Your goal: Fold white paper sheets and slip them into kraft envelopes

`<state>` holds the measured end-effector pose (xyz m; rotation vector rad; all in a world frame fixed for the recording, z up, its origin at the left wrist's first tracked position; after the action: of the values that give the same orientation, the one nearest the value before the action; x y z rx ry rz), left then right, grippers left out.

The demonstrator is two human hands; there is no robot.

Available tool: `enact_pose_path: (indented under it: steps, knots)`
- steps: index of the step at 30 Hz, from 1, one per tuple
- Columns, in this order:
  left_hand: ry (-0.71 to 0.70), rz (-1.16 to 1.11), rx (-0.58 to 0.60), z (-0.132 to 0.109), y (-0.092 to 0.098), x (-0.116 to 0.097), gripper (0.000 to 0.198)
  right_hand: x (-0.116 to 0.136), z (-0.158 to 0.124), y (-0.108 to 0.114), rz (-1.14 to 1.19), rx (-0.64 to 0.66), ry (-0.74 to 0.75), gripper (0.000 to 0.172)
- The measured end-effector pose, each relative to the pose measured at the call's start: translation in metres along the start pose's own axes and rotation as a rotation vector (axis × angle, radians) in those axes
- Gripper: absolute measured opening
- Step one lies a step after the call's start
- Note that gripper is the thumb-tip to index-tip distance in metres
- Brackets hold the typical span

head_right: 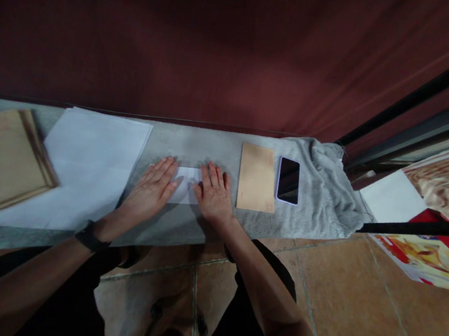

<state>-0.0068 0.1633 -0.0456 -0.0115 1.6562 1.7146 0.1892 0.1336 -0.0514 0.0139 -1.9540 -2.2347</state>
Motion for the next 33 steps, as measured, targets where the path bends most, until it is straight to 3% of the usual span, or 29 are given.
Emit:
enact_pose_path:
  steps: [4, 9, 33]
  knots:
    - [-0.089, 0.009, 0.069, -0.003, -0.012, -0.015, 0.062, 0.009, -0.002, -0.001, -0.022, 0.027, 0.029, 0.057]
    - [-0.128, 0.061, 0.121, -0.006, -0.024, -0.02, 0.061, 0.009, -0.003, -0.005, -0.044, 0.034, 0.041, 0.054]
    - [-0.027, 0.093, 0.052, 0.001, -0.014, -0.005, 0.064, -0.005, 0.005, -0.004, -0.047, 0.03, 0.001, 0.055]
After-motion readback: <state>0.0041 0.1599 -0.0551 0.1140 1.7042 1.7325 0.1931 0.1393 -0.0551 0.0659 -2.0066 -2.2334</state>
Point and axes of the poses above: each hand's wrist, its own z-axis towards the middle knuckle, its own y-axis out of the back of the hand, x = y × z, the point moved 2 cm from there along z, towards the middle knuckle, and after that the axes turned 10 degrees about -z, right-handed, at the moved point
